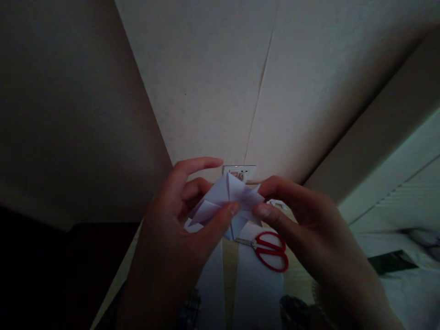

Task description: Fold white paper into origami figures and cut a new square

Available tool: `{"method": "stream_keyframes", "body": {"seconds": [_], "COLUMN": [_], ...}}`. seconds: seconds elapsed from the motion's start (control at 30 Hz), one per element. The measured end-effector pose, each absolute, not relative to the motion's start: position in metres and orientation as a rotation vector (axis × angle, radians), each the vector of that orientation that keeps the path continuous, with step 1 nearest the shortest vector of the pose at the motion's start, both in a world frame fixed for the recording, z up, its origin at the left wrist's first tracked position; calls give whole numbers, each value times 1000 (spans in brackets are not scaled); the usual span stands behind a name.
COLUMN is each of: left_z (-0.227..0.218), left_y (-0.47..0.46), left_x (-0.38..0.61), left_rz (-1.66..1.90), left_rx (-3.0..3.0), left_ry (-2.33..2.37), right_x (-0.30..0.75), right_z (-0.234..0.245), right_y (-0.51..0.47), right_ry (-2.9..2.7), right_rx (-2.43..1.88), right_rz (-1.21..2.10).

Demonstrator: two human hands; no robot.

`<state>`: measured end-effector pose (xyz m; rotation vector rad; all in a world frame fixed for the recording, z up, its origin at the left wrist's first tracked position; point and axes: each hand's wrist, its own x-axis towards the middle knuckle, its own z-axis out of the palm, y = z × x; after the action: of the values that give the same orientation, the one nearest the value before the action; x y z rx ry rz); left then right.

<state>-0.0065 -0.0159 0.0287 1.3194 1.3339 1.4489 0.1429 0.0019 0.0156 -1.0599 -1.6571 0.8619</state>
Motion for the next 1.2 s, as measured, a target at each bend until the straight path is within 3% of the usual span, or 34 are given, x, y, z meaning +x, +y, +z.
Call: {"method": "stream_keyframes", "body": {"seconds": [0.53, 0.93, 1.2], "left_z": [27, 17, 19], "left_y": [-15, -8, -7], "left_x": [-4, -13, -15], "left_rz": [1391, 1217, 1331], "left_rx": [1248, 1526, 1410], "left_ry": [1245, 1248, 1194], "right_x": [148, 146, 151], "right_z": [15, 19, 13], "right_y": [5, 2, 3], "right_ry": [-1713, -1929, -1961], "right_rx": [-1068, -1093, -1079], "right_rz": [819, 428, 576]}}
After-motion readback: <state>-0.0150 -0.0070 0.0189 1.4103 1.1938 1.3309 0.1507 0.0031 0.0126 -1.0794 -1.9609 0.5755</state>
